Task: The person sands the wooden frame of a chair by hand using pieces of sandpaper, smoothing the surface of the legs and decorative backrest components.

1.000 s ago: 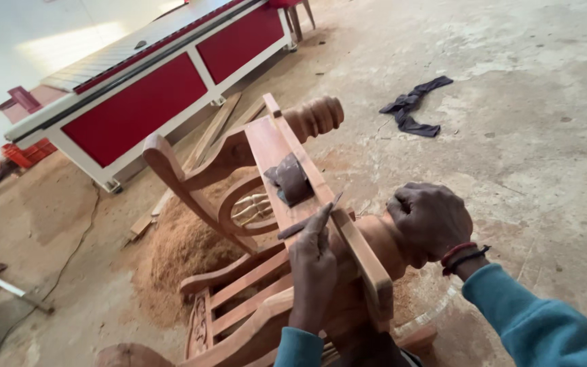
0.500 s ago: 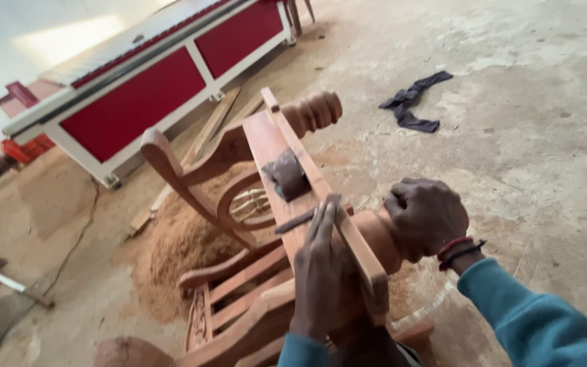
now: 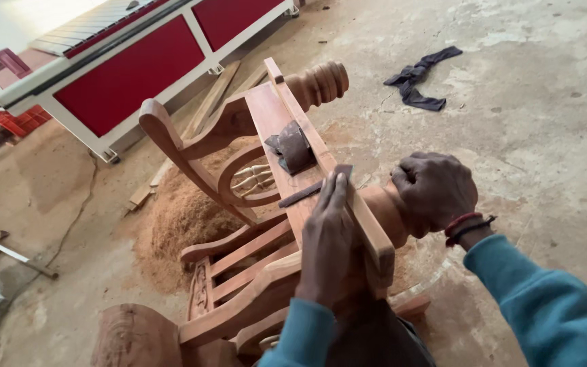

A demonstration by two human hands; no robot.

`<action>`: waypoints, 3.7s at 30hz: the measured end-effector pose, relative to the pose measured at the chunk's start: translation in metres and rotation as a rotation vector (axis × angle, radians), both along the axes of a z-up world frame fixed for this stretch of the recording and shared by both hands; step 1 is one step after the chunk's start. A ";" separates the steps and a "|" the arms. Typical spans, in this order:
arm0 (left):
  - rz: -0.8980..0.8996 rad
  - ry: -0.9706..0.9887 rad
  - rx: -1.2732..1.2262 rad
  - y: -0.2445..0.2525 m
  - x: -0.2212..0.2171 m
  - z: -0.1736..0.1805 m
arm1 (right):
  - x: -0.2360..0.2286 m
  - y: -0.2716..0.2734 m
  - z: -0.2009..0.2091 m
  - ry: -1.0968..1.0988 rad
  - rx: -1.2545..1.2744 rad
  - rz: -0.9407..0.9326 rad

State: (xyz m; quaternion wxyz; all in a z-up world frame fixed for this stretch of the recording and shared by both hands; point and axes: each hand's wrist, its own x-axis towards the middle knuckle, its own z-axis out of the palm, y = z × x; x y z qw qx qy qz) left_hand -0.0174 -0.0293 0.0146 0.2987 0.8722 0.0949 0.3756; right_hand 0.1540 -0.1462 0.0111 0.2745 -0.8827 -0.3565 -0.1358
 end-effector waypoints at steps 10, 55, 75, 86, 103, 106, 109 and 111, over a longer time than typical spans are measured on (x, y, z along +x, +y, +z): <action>0.063 -0.002 -0.026 -0.016 0.003 -0.012 | -0.002 0.000 -0.001 -0.017 0.028 0.012; 0.048 0.037 0.070 -0.052 -0.032 -0.023 | 0.002 -0.004 -0.003 -0.023 0.023 0.044; 0.013 0.170 0.345 -0.010 -0.015 0.001 | 0.003 -0.002 -0.006 -0.054 0.026 0.033; 0.012 0.285 0.522 0.016 0.006 0.007 | 0.002 -0.005 -0.014 -0.059 0.047 0.054; -0.178 0.300 0.579 -0.036 -0.044 -0.005 | 0.002 -0.004 -0.010 -0.040 0.051 0.027; -0.124 0.250 0.600 -0.006 -0.026 -0.004 | 0.000 -0.006 -0.012 -0.025 0.019 0.040; 0.012 0.154 0.552 0.023 0.008 0.018 | 0.000 -0.006 -0.005 -0.011 -0.028 0.060; -0.027 0.148 0.344 0.019 0.009 0.029 | 0.000 -0.007 -0.001 0.007 -0.098 0.064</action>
